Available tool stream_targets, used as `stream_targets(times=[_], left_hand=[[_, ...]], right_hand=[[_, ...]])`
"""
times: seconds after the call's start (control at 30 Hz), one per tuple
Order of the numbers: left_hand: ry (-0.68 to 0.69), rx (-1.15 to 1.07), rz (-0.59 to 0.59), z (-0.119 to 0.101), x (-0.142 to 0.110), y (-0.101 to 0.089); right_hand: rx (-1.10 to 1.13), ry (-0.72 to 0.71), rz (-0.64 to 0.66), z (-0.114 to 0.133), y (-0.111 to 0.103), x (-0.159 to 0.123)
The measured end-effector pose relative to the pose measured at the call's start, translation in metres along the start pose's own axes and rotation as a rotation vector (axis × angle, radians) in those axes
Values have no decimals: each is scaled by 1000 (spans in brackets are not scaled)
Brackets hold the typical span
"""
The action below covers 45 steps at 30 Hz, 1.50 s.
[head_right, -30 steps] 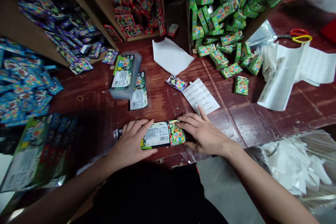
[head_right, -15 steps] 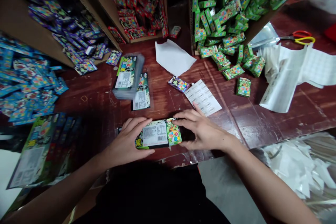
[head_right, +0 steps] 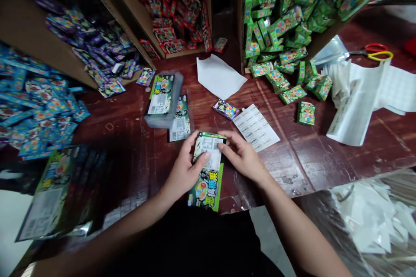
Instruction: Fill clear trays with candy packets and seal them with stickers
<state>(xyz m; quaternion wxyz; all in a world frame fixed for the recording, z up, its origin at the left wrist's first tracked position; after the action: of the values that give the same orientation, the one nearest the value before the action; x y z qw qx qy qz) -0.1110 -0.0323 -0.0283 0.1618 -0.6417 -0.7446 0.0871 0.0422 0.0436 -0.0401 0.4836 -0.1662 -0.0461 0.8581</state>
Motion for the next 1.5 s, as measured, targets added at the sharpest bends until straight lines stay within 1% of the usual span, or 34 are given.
stream_targets(times=[0.1, 0.17, 0.23, 0.33, 0.4, 0.47, 0.57, 0.6, 0.7, 0.77, 0.83, 0.97, 1.07, 1.13, 1.17, 1.23, 1.27, 1.3, 1.33, 1.4, 1.47, 1.5], left_hand=[[-44, -248, 34, 13, 1, 4], [-76, -316, 66, 20, 2, -1], [-93, -299, 77, 24, 4, -10], [-111, -194, 63, 29, 11, -24], [-106, -125, 50, 30, 17, -29], [-102, -123, 39, 28, 22, -28], [-131, -231, 13, 27, 28, -22], [-149, -272, 8, 27, 29, -20], [-216, -367, 16, 33, 29, -14], [-245, -412, 42, 37, 27, -11], [-243, -416, 70, 37, 27, -10], [-174, -317, 96, 30, 31, -17], [-167, -308, 107, 23, 33, -15], [-189, -349, 83, 22, 32, -13], [-198, -370, 55, 22, 32, -13], [-205, -402, 1, 22, 32, -14], [-201, -405, -6, 22, 33, -15], [-194, -395, 12, 21, 34, -16], [-186, -375, 53, 20, 36, -15], [-173, -323, 166, 17, 38, -13], [-161, -282, 258, 13, 41, -11], [-157, -270, 282, 11, 43, -11]], right_hand=[[-22, 33, 71, -5, 9, 5], [7, 52, 73, -8, 11, 1], [109, 71, 0, -10, 10, -7], [288, 121, -147, -18, 7, -18], [304, 153, -197, -21, 9, -22], [267, 179, -192, -20, 12, -20], [263, 191, -164, -16, 14, -14], [295, 184, -191, -15, 11, -13], [388, 184, -343, -19, -2, -16], [387, 210, -389, -23, -4, -19], [361, 220, -365, -23, 0, -20], [309, 223, -305, -18, -1, -21], [267, 245, -190, -12, 1, -17], [218, 202, -113, -3, 3, -14], [186, 161, -99, 2, 3, -13], [137, 74, -119, 11, 1, -13], [127, 47, -139, 12, -1, -13], [118, 36, -153, 13, -3, -13], [105, 33, -158, 13, -3, -13], [68, 35, -137, 16, -3, -13], [51, 62, -106, 19, -3, -11], [61, 88, -98, 20, -3, -10]])
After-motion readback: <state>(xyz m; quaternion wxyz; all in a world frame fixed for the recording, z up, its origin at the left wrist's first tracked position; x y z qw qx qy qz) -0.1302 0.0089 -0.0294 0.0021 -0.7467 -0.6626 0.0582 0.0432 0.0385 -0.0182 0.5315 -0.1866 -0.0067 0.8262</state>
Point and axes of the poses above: each hand's wrist, its own x-axis towards the middle knuckle, its own y-axis out of the palm, z = x × y, the point moved 10 cm from there along x, towards the middle knuckle, and after that the axes turned 14 degrees about y, right-handed, at the moved point
